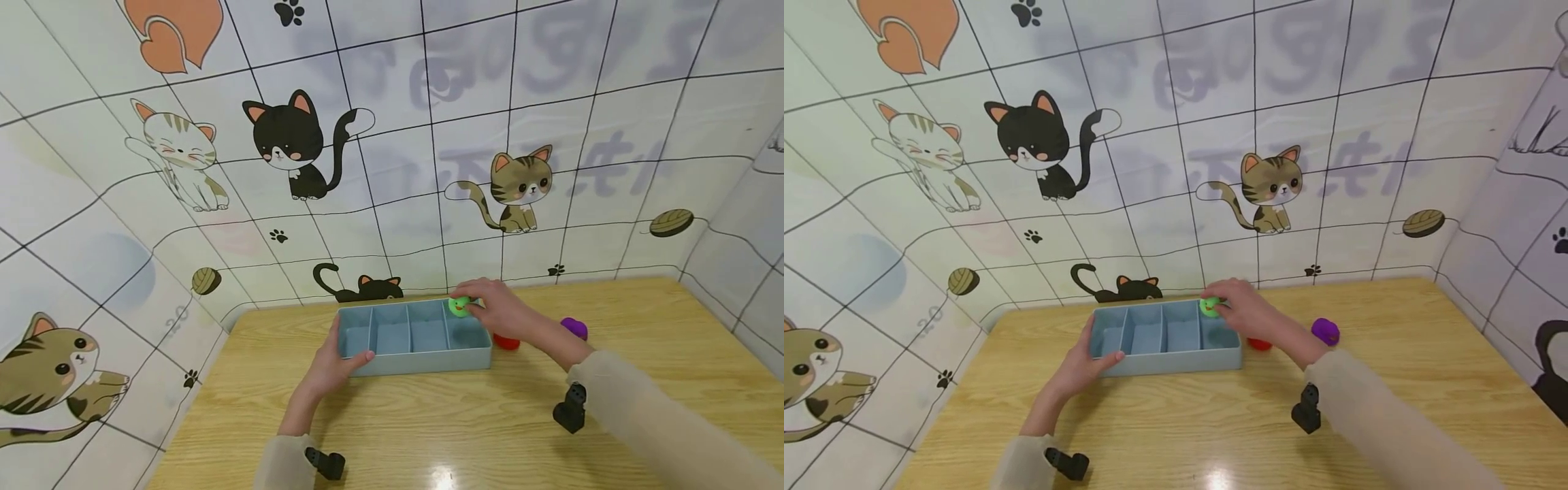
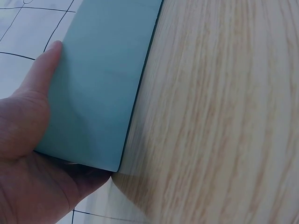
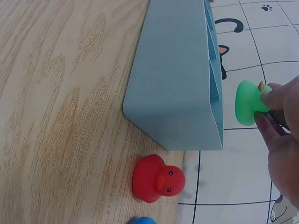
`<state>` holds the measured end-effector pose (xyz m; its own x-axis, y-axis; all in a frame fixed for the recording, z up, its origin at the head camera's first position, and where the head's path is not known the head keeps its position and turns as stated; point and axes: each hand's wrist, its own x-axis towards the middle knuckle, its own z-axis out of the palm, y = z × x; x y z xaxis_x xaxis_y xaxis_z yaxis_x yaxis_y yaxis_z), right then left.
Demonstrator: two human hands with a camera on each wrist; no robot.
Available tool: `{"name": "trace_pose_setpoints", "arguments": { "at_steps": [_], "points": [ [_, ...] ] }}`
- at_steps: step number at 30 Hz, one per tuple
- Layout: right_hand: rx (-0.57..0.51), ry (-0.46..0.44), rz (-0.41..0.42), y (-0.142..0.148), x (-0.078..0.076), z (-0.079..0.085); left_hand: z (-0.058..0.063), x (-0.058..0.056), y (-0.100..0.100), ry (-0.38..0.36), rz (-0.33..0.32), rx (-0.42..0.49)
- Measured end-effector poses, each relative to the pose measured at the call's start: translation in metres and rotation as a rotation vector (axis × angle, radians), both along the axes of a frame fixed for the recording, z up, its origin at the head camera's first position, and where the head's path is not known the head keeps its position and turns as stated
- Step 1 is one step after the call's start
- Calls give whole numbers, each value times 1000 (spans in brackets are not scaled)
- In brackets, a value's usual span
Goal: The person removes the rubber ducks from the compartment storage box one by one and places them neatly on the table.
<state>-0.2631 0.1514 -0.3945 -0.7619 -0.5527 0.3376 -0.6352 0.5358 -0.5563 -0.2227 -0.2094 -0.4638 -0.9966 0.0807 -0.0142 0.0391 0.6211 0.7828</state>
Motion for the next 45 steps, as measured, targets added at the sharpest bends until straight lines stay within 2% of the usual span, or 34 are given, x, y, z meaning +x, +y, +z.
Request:
{"name": "trace_pose_setpoints", "arguments": {
  "at_steps": [16,31,38,45],
  "points": [
    [56,43,-50,42,3,3,4,2,-1,-32,-18,-1],
    [72,121,-92,91,6,-1,2,1,-2,-29,-27,-22],
    [64,68,-191,113,11,0,3,1,-2,-33,-35,-20],
    [64,55,-213,132,15,2,4,0,-1,-46,-23,-10]
  ]
}}
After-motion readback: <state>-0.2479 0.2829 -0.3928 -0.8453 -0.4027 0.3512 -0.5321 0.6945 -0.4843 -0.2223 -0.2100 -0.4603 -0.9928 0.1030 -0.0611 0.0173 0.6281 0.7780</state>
